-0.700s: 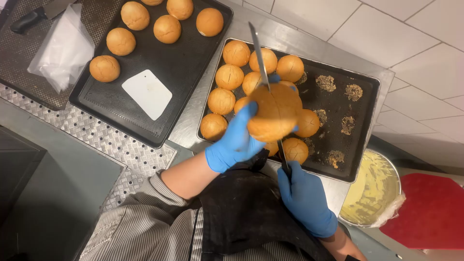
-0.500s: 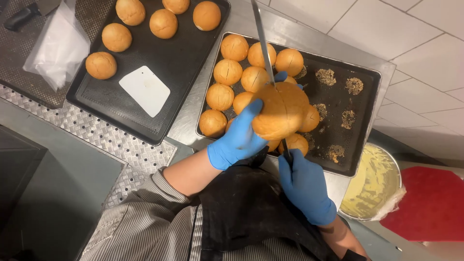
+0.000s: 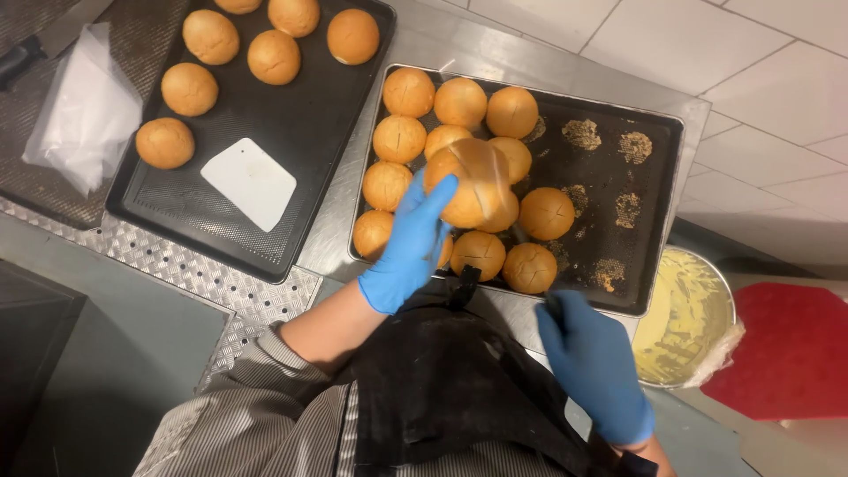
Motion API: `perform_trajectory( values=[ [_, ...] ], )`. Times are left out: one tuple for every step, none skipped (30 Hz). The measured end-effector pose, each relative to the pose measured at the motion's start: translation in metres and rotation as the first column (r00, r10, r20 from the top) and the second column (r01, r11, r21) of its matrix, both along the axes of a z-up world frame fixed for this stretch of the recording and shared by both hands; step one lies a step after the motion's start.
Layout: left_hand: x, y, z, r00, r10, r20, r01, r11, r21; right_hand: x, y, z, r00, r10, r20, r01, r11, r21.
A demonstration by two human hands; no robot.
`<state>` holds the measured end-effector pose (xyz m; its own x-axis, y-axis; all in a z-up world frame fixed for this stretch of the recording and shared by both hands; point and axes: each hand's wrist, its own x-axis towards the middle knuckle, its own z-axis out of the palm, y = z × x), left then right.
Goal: Cutting cross slits into the tops of round buns on a baking tray.
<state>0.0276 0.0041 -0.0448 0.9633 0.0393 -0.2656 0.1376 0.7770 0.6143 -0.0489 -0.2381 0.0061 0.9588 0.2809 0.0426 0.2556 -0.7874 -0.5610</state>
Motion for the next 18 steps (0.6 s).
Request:
perform_trajectory(
  values=[
    [0.004, 0.002, -0.004, 1.0, -0.008, -0.004, 0.008, 1.0, -0.003, 0.004, -0.004, -0.003, 1.0, -0.008, -0.004, 0.008, 1.0, -0.003],
    [0.009, 0.004, -0.007, 0.995, -0.104, -0.006, 0.104, 0.994, 0.022, 0.008, -0.007, -0.006, 0.983, -0.167, -0.079, 0.175, 0.978, 0.111],
    [0.014, 0.005, -0.011, 0.98, -0.198, -0.009, 0.199, 0.979, 0.046, 0.012, -0.011, -0.009, 0.935, -0.31, -0.169, 0.342, 0.916, 0.21],
    [0.019, -0.003, -0.028, 0.978, -0.208, -0.012, 0.208, 0.977, 0.041, 0.032, -0.011, -0.017, 0.932, -0.32, -0.172, 0.351, 0.914, 0.204],
    [0.023, -0.012, -0.046, 0.955, -0.29, 0.057, 0.273, 0.94, 0.204, 0.052, -0.011, -0.025, 0.905, -0.311, -0.291, 0.405, 0.839, 0.362],
    [0.026, -0.019, -0.064, 0.919, -0.379, 0.11, 0.317, 0.875, 0.365, 0.071, -0.011, -0.034, 0.871, -0.278, -0.406, 0.466, 0.73, 0.499],
    [0.03, -0.03, -0.056, 0.916, -0.388, 0.104, 0.329, 0.873, 0.361, 0.08, -0.016, -0.057, 0.865, -0.287, -0.412, 0.477, 0.727, 0.494],
    [0.038, -0.04, -0.049, 0.903, -0.429, -0.006, 0.39, 0.814, 0.431, 0.093, -0.021, -0.08, 0.812, -0.257, -0.524, 0.555, 0.618, 0.557],
    [0.045, -0.049, -0.04, 0.882, -0.457, -0.118, 0.452, 0.745, 0.49, 0.105, -0.025, -0.102, 0.753, -0.207, -0.624, 0.631, 0.496, 0.596],
    [0.055, -0.056, -0.061, 0.88, -0.459, -0.119, 0.454, 0.744, 0.49, 0.116, -0.027, -0.113, 0.752, -0.209, -0.625, 0.632, 0.495, 0.596],
    [0.065, -0.062, -0.081, 0.879, -0.467, -0.096, 0.454, 0.757, 0.471, 0.127, -0.029, -0.123, 0.739, -0.182, -0.649, 0.661, 0.382, 0.645],
    [0.076, -0.069, -0.101, 0.877, -0.475, -0.07, 0.452, 0.769, 0.452, 0.139, -0.031, -0.134, 0.728, -0.151, -0.668, 0.681, 0.264, 0.683],
    [0.081, -0.065, -0.103, 0.877, -0.476, -0.069, 0.453, 0.768, 0.453, 0.152, -0.037, -0.144, 0.729, -0.152, -0.667, 0.681, 0.262, 0.684],
    [0.087, -0.06, -0.106, 0.883, -0.453, -0.123, 0.455, 0.761, 0.463, 0.167, -0.042, -0.154, 0.728, -0.207, -0.653, 0.685, 0.229, 0.692],
    [0.092, -0.056, -0.108, 0.887, -0.428, -0.176, 0.457, 0.753, 0.473, 0.181, -0.048, -0.164, 0.724, -0.261, -0.638, 0.687, 0.196, 0.7],
    [0.093, -0.04, -0.118, 0.886, -0.428, -0.178, 0.459, 0.753, 0.472, 0.192, -0.056, -0.181, 0.723, -0.261, -0.64, 0.688, 0.195, 0.699],
    [0.094, -0.024, -0.129, 0.908, -0.387, -0.162, 0.419, 0.823, 0.383, 0.203, -0.063, -0.198, 0.731, -0.313, -0.606, 0.676, 0.212, 0.706],
    [0.096, -0.008, -0.139, 0.926, -0.345, -0.15, 0.375, 0.881, 0.289, 0.215, -0.071, -0.215, 0.737, -0.365, -0.569, 0.664, 0.228, 0.713]
  ],
)
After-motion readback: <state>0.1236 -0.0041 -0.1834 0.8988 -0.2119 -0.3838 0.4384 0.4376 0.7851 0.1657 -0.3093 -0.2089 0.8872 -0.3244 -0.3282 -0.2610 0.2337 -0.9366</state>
